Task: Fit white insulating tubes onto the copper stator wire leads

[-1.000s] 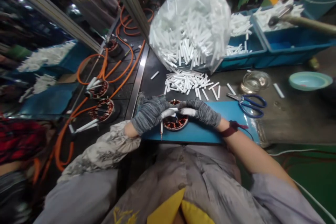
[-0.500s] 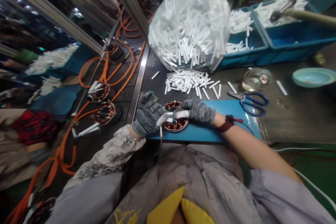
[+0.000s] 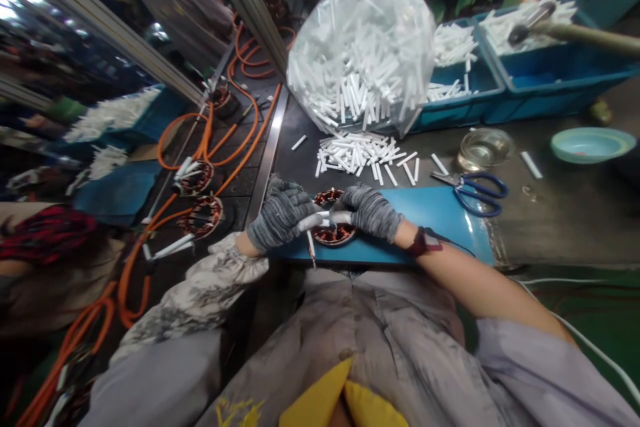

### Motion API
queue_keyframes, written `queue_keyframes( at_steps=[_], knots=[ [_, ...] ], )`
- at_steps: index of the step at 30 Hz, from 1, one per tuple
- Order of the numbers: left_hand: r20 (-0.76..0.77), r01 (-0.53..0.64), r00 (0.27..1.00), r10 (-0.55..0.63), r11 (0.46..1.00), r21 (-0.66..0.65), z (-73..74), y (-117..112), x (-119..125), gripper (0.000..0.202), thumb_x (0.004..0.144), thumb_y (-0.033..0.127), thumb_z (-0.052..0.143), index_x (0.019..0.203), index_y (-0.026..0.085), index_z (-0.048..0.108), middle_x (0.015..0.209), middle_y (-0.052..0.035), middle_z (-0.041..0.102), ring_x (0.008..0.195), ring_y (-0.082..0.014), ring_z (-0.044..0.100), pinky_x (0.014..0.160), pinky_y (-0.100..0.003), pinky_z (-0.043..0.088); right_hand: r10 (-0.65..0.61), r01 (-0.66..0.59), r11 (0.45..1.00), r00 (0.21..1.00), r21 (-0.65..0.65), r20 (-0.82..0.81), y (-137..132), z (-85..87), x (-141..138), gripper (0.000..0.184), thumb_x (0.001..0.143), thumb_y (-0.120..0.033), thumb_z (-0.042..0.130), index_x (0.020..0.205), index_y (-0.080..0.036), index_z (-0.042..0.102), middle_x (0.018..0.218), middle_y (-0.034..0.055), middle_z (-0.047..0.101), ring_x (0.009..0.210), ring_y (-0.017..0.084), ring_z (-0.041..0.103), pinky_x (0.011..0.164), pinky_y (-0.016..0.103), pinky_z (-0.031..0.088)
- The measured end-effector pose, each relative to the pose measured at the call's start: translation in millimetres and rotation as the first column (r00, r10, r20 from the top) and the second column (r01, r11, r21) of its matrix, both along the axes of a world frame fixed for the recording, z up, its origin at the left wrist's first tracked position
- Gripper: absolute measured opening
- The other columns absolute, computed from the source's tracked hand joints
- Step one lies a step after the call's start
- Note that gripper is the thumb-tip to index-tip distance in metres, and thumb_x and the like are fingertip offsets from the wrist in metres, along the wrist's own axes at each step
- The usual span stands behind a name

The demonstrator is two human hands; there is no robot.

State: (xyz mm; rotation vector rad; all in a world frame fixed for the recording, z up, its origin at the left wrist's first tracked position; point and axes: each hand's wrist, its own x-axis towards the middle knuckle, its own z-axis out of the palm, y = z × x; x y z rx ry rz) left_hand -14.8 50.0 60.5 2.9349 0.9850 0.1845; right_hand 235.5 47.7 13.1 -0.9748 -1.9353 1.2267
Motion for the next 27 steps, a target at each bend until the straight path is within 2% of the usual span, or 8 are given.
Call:
queue_keyframes(
  at_steps=[4, 7, 10, 13, 19, 21, 23, 27],
  knots=[
    [-0.180, 0.016, 0.983, -0.035, 0.994, -0.104, 14.6, 6.5, 31.9, 0.048, 0.108, 0.048, 0.043, 0.098, 0.020, 0.080, 0.084, -0.0074, 0.074, 0.082, -0.0233, 0.067, 0.086, -0.042, 0.046, -0.023, 0.019, 0.999, 0.994, -0.038, -0.108, 0.4, -2.1, 10.6, 0.049, 0.083, -0.060, 0.081, 0.111, -0.020, 0.073, 0.106, 0.0078, 0.074, 0.095, 0.023, 0.069, 0.089, 0.039, 0.057],
    [-0.208, -0.047, 0.978, 0.012, 0.985, -0.164, 18.5, 8.3, 55.1, 0.051, 0.107, 0.051, 0.043, 0.096, 0.017, 0.080, 0.085, -0.0094, 0.075, 0.083, -0.0253, 0.069, 0.087, -0.043, 0.046, -0.040, 0.026, 0.994, 0.991, -0.107, -0.131, -4.2, -4.9, 25.1, 0.052, 0.083, -0.061, 0.079, 0.115, -0.020, 0.070, 0.101, 0.0066, 0.073, 0.090, 0.022, 0.068, 0.085, 0.040, 0.060],
    [-0.012, -0.105, 0.994, 0.106, 0.954, -0.282, 16.2, 10.5, 53.3, 0.042, 0.102, 0.053, 0.056, 0.106, 0.018, 0.079, 0.094, -0.0085, 0.078, 0.091, -0.0247, 0.071, 0.090, -0.041, 0.049, -0.166, 0.151, 0.981, 0.977, -0.119, -0.133, -19.9, -6.9, 40.7, 0.051, 0.087, -0.060, 0.076, 0.121, -0.023, 0.068, 0.104, 0.0064, 0.075, 0.093, 0.023, 0.071, 0.088, 0.042, 0.061],
    [0.223, -0.045, 0.961, 0.163, 0.889, -0.455, 6.1, 17.9, 36.0, 0.047, 0.085, 0.050, 0.081, 0.120, 0.020, 0.075, 0.110, -0.0067, 0.078, 0.101, -0.0240, 0.072, 0.094, -0.037, 0.054, -0.325, 0.329, 0.944, 0.939, 0.010, -0.112, -41.3, -5.6, 45.6, 0.033, 0.093, -0.051, 0.074, 0.113, -0.025, 0.073, 0.106, 0.0057, 0.077, 0.098, 0.023, 0.073, 0.093, 0.041, 0.060],
    [0.351, -0.347, 0.743, 0.570, 0.776, -0.526, -18.8, 24.6, 32.5, 0.049, 0.084, 0.032, 0.084, 0.127, 0.015, 0.068, 0.117, -0.0099, 0.073, 0.101, -0.0217, 0.071, 0.093, -0.038, 0.060, -0.149, 0.153, 0.968, 0.988, 0.199, -0.033, -58.3, -0.3, 10.0, 0.036, 0.101, -0.044, 0.062, 0.131, -0.026, 0.072, 0.131, 0.0075, 0.074, 0.121, 0.026, 0.070, 0.108, 0.043, 0.054],
    [0.415, -0.311, 0.776, 0.475, 0.860, -0.404, -16.1, 17.8, 29.3, 0.039, 0.087, 0.034, 0.081, 0.121, 0.017, 0.071, 0.120, -0.0095, 0.071, 0.106, -0.0214, 0.070, 0.097, -0.039, 0.059, -0.167, 0.170, 0.976, 0.985, 0.139, -0.035, -56.1, 0.8, 0.1, 0.035, 0.103, -0.045, 0.060, 0.130, -0.027, 0.072, 0.131, 0.0061, 0.075, 0.121, 0.026, 0.070, 0.109, 0.044, 0.054],
    [0.416, -0.149, 0.877, 0.239, 0.960, -0.237, -9.5, 9.3, 20.5, 0.026, 0.093, 0.037, 0.075, 0.111, 0.019, 0.076, 0.126, -0.0097, 0.069, 0.116, -0.0231, 0.067, 0.106, -0.043, 0.056, -0.135, 0.137, 0.989, 0.990, 0.056, -0.049, -52.9, 1.8, -3.2, 0.032, 0.102, -0.045, 0.062, 0.125, -0.028, 0.075, 0.127, 0.0047, 0.076, 0.117, 0.026, 0.071, 0.108, 0.044, 0.054],
    [0.185, 0.058, 0.982, -0.030, 0.987, -0.150, -5.2, -1.0, 6.2, 0.033, 0.098, 0.040, 0.067, 0.127, 0.025, 0.074, 0.146, -0.0108, 0.062, 0.142, -0.0307, 0.052, 0.121, -0.055, 0.043, -0.059, 0.052, 0.995, 0.994, -0.083, -0.088, -46.4, 1.6, 1.1, 0.034, 0.095, -0.045, 0.072, 0.123, -0.026, 0.076, 0.126, 0.0053, 0.077, 0.116, 0.027, 0.071, 0.109, 0.047, 0.052]
  ],
)
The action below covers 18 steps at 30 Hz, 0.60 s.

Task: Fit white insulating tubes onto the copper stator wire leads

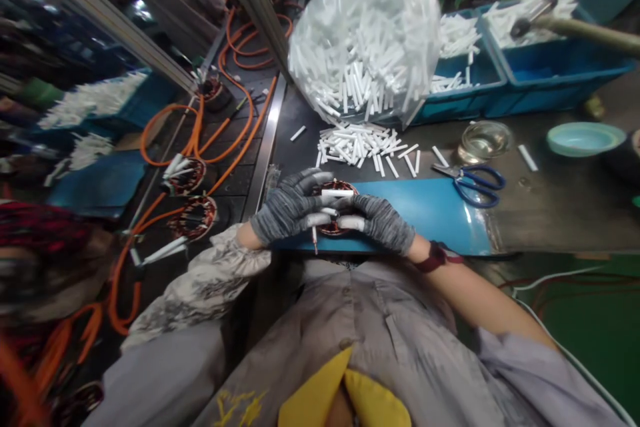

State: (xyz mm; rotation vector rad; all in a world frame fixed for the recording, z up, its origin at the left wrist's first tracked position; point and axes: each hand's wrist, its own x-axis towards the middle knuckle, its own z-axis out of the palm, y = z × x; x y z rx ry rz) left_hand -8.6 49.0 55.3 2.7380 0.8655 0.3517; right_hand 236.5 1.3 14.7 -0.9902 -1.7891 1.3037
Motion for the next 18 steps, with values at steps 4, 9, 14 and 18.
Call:
queue_keyframes(
  at_steps=[4, 9, 14, 18],
  knots=[
    [-0.032, 0.041, 0.999, -0.042, 0.999, -0.034, -9.4, 2.8, 1.0, 0.039, 0.104, 0.039, 0.057, 0.139, 0.023, 0.067, 0.151, -0.0102, 0.059, 0.152, -0.0298, 0.042, 0.128, -0.054, 0.037, 0.008, -0.009, 0.998, 1.000, -0.058, -0.017, 8.0, -0.5, 3.5, 0.032, 0.097, -0.045, 0.069, 0.120, -0.024, 0.077, 0.125, 0.0047, 0.077, 0.114, 0.026, 0.072, 0.110, 0.045, 0.052],
    [0.116, 0.044, 0.993, -0.027, 0.989, -0.144, -11.0, 3.2, -1.5, 0.039, 0.102, 0.031, 0.059, 0.141, 0.024, 0.066, 0.149, -0.0103, 0.060, 0.153, -0.0293, 0.041, 0.130, -0.053, 0.035, 0.091, -0.096, 0.993, 0.993, -0.065, -0.073, 19.9, -1.5, 1.8, 0.040, 0.098, -0.047, 0.067, 0.134, -0.028, 0.073, 0.136, 0.0035, 0.072, 0.128, 0.026, 0.067, 0.115, 0.043, 0.049],
    [0.240, -0.002, 0.962, 0.127, 0.888, -0.460, -17.6, -5.5, -1.7, 0.050, 0.102, 0.018, 0.054, 0.152, 0.025, 0.053, 0.155, -0.0124, 0.055, 0.145, -0.0256, 0.054, 0.118, -0.045, 0.051, 0.018, -0.019, 1.000, 0.999, -0.008, -0.050, 22.0, -12.5, -7.0, 0.032, 0.096, -0.049, 0.068, 0.105, -0.022, 0.081, 0.106, 0.0053, 0.080, 0.097, 0.022, 0.073, 0.093, 0.039, 0.058],
    [0.140, -0.033, 0.987, 0.078, 0.953, -0.302, -18.0, -1.5, -0.1, 0.036, 0.102, 0.033, 0.060, 0.135, 0.019, 0.069, 0.152, -0.0138, 0.057, 0.149, -0.0297, 0.048, 0.126, -0.052, 0.040, -0.110, 0.087, 0.981, 0.985, 0.172, 0.133, 15.5, -17.8, -11.3, 0.029, 0.096, -0.048, 0.067, 0.096, -0.021, 0.079, 0.092, 0.0066, 0.078, 0.085, 0.022, 0.070, 0.084, 0.038, 0.056]
  ],
)
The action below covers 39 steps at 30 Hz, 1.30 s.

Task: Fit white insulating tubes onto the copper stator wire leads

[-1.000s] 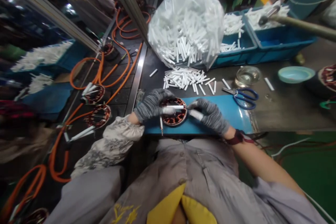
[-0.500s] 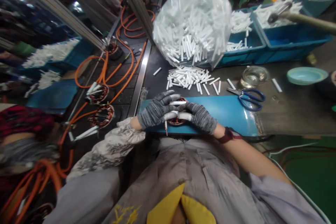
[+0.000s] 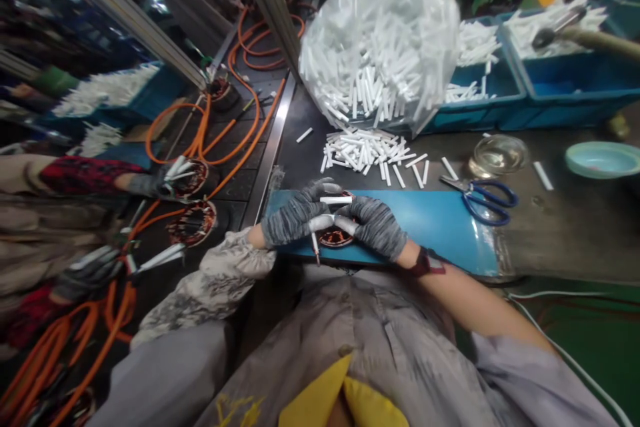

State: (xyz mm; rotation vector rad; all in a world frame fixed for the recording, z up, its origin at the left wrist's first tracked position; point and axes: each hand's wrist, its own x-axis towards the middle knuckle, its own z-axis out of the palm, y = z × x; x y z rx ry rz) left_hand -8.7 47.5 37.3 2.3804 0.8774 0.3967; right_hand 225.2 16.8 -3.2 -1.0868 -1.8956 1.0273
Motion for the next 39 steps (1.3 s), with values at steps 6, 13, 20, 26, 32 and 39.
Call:
queue_keyframes(
  at_steps=[6, 13, 20, 26, 32, 39],
  knots=[
    [-0.296, 0.148, 0.952, -0.078, 0.964, 0.222, 16.1, 5.9, 20.1, 0.037, 0.100, 0.041, 0.062, 0.128, 0.020, 0.074, 0.156, -0.0122, 0.055, 0.153, -0.0348, 0.040, 0.130, -0.060, 0.028, -0.026, 0.027, 0.999, 0.999, 0.031, -0.044, -8.5, 7.0, 16.9, 0.024, 0.097, -0.041, 0.067, 0.113, -0.023, 0.066, 0.104, 0.0075, 0.073, 0.091, 0.022, 0.068, 0.085, 0.039, 0.058],
    [-0.416, 0.071, 0.906, 0.074, 0.944, 0.323, 17.9, -6.5, 42.0, 0.037, 0.094, 0.032, 0.062, 0.127, 0.019, 0.075, 0.153, -0.0116, 0.059, 0.148, -0.0372, 0.047, 0.128, -0.066, 0.029, -0.003, 0.004, 1.000, 1.000, 0.023, -0.027, -6.2, 8.8, 31.7, 0.016, 0.100, -0.038, 0.061, 0.104, -0.023, 0.064, 0.102, 0.0068, 0.072, 0.092, 0.022, 0.068, 0.091, 0.041, 0.057],
    [-0.239, 0.057, 0.971, 0.004, 0.967, 0.248, 1.9, -8.3, 20.4, 0.045, 0.099, 0.035, 0.058, 0.139, 0.016, 0.066, 0.153, -0.0146, 0.058, 0.147, -0.0299, 0.050, 0.126, -0.050, 0.039, 0.024, -0.046, 0.989, 0.988, 0.143, 0.150, -1.9, 4.8, 24.6, 0.036, 0.102, -0.051, 0.058, 0.117, -0.022, 0.074, 0.104, 0.0108, 0.069, 0.090, 0.024, 0.067, 0.086, 0.041, 0.056],
    [-0.197, 0.041, 0.980, 0.012, 0.965, 0.259, -4.9, -0.7, 3.5, 0.048, 0.100, 0.034, 0.059, 0.146, 0.018, 0.061, 0.154, -0.0149, 0.056, 0.149, -0.0326, 0.046, 0.126, -0.055, 0.038, -0.011, -0.062, 0.957, 0.969, 0.284, 0.248, 3.4, -0.1, 12.0, 0.039, 0.106, -0.046, 0.050, 0.105, -0.021, 0.080, 0.093, 0.0099, 0.069, 0.084, 0.021, 0.065, 0.081, 0.036, 0.054],
    [-0.275, 0.061, 0.961, 0.018, 0.959, 0.277, -3.5, -0.2, 28.0, 0.048, 0.103, 0.041, 0.058, 0.142, 0.013, 0.064, 0.157, -0.0187, 0.053, 0.149, -0.0328, 0.047, 0.125, -0.052, 0.040, -0.009, -0.009, 0.986, 0.994, 0.169, 0.108, 2.5, -2.8, 16.8, 0.029, 0.103, -0.044, 0.056, 0.110, -0.022, 0.074, 0.100, 0.0090, 0.071, 0.088, 0.022, 0.067, 0.084, 0.038, 0.055],
    [-0.238, 0.014, 0.970, 0.053, 0.963, 0.269, 11.4, 3.0, 49.6, 0.049, 0.095, 0.050, 0.071, 0.134, 0.022, 0.071, 0.157, -0.0155, 0.055, 0.145, -0.0348, 0.052, 0.126, -0.057, 0.033, -0.054, 0.054, 0.998, 0.998, -0.021, 0.011, 1.1, 4.4, 60.9, 0.027, 0.098, -0.046, 0.063, 0.112, -0.023, 0.067, 0.103, 0.0068, 0.073, 0.093, 0.024, 0.068, 0.090, 0.042, 0.057]
  ],
)
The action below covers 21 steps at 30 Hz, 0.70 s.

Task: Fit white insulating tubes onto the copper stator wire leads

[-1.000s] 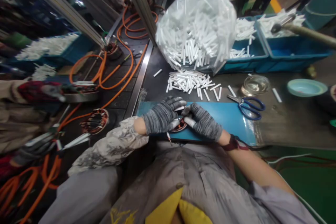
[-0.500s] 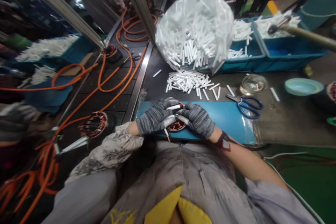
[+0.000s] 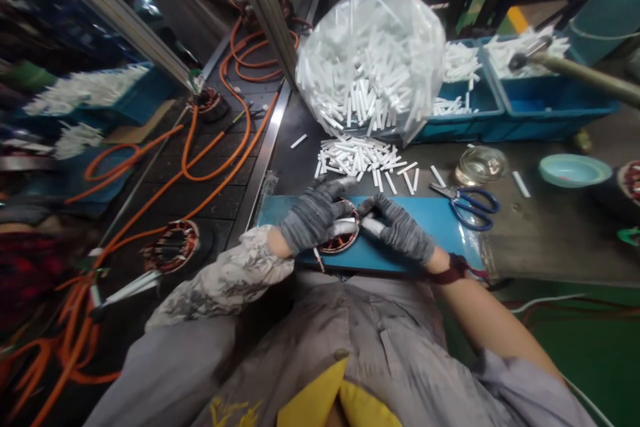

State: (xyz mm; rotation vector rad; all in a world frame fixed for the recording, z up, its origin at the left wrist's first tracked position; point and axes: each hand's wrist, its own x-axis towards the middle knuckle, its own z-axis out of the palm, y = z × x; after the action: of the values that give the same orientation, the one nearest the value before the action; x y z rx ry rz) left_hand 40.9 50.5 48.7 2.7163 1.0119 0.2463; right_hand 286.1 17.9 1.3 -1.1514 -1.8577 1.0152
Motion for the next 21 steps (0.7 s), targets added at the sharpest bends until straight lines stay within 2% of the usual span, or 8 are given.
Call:
queue_keyframes(
  at_steps=[2, 5, 9, 11, 13, 15, 18, 21],
  knots=[
    [0.084, 0.010, 0.997, -0.004, 0.998, -0.070, 1.2, -2.1, -25.5, 0.080, 0.083, 0.063, 0.079, 0.150, 0.023, 0.058, 0.152, -0.0160, 0.058, 0.141, -0.0351, 0.056, 0.127, -0.057, 0.031, -0.136, 0.121, 0.988, 0.975, 0.093, 0.177, 3.7, 4.4, 15.1, 0.027, 0.099, -0.043, 0.059, 0.111, -0.022, 0.073, 0.109, 0.0099, 0.074, 0.099, 0.027, 0.068, 0.096, 0.046, 0.054],
    [0.113, 0.088, 0.991, -0.073, 0.987, -0.134, -5.9, -12.0, -65.4, 0.112, 0.071, 0.070, 0.086, 0.161, 0.021, 0.042, 0.151, -0.0177, 0.060, 0.145, -0.0380, 0.052, 0.131, -0.060, 0.020, -0.244, 0.159, 0.965, 0.827, 0.206, 0.505, 15.5, 7.6, 27.2, 0.034, 0.099, -0.040, 0.058, 0.119, -0.022, 0.078, 0.127, 0.0153, 0.071, 0.112, 0.035, 0.066, 0.103, 0.055, 0.049],
    [0.031, -0.022, 0.999, 0.020, 0.997, 0.077, -25.2, -38.4, -77.2, 0.082, 0.090, 0.058, 0.074, 0.159, 0.025, 0.045, 0.153, -0.0130, 0.060, 0.148, -0.0357, 0.049, 0.131, -0.065, -0.007, -0.184, 0.098, 0.983, 0.625, 0.158, 0.759, 32.7, 9.7, 21.9, 0.035, 0.100, -0.035, 0.057, 0.121, -0.018, 0.079, 0.121, 0.0188, 0.074, 0.111, 0.039, 0.066, 0.098, 0.056, 0.049],
    [0.039, -0.134, 0.991, 0.129, 0.965, 0.224, -34.3, -52.4, -66.5, 0.072, 0.095, 0.055, 0.070, 0.157, 0.027, 0.048, 0.151, -0.0100, 0.062, 0.142, -0.0336, 0.056, 0.131, -0.066, -0.009, -0.244, 0.132, 0.970, 0.567, 0.206, 0.787, 33.8, 12.6, 17.5, 0.036, 0.101, -0.036, 0.056, 0.117, -0.015, 0.079, 0.113, 0.0197, 0.076, 0.106, 0.039, 0.067, 0.094, 0.053, 0.050],
    [0.091, -0.228, 0.973, 0.210, 0.922, 0.313, -41.3, -62.3, -53.2, 0.066, 0.095, 0.055, 0.070, 0.151, 0.024, 0.054, 0.142, -0.0105, 0.069, 0.130, -0.0324, 0.064, 0.133, -0.065, 0.004, -0.354, 0.217, 0.935, 0.598, 0.279, 0.719, 26.6, 16.6, 14.0, 0.035, 0.097, -0.042, 0.064, 0.110, -0.013, 0.080, 0.104, 0.0191, 0.077, 0.097, 0.037, 0.070, 0.088, 0.049, 0.052],
    [0.144, -0.299, 0.954, 0.263, 0.876, 0.379, -45.8, -67.0, -42.6, 0.055, 0.096, 0.050, 0.069, 0.142, 0.020, 0.062, 0.123, -0.0118, 0.077, 0.113, -0.0302, 0.072, 0.130, -0.060, 0.026, -0.397, 0.287, 0.916, 0.744, 0.281, 0.538, 12.0, 20.9, 9.6, 0.036, 0.091, -0.046, 0.072, 0.107, -0.015, 0.079, 0.095, 0.0151, 0.077, 0.087, 0.031, 0.071, 0.080, 0.043, 0.054],
    [0.176, -0.363, 0.932, 0.317, 0.802, 0.474, -47.6, -67.7, -35.6, 0.039, 0.097, 0.044, 0.068, 0.124, 0.016, 0.072, 0.096, -0.0111, 0.080, 0.096, -0.0289, 0.075, 0.119, -0.055, 0.045, -0.221, 0.181, 0.963, 0.955, 0.201, 0.198, -13.2, 26.2, -2.1, 0.030, 0.094, -0.048, 0.071, 0.110, -0.024, 0.079, 0.091, 0.0060, 0.077, 0.081, 0.023, 0.071, 0.075, 0.035, 0.056],
    [0.167, -0.379, 0.924, 0.343, 0.769, 0.515, -45.4, -66.6, -35.5, 0.034, 0.097, 0.045, 0.069, 0.115, 0.017, 0.074, 0.085, -0.0076, 0.078, 0.090, -0.0274, 0.075, 0.116, -0.053, 0.049, -0.172, 0.158, 0.969, 0.983, 0.189, 0.060, -23.5, 25.4, -14.1, 0.022, 0.097, -0.044, 0.069, 0.105, -0.027, 0.079, 0.094, 0.0036, 0.078, 0.082, 0.021, 0.072, 0.078, 0.034, 0.057]
  ],
)
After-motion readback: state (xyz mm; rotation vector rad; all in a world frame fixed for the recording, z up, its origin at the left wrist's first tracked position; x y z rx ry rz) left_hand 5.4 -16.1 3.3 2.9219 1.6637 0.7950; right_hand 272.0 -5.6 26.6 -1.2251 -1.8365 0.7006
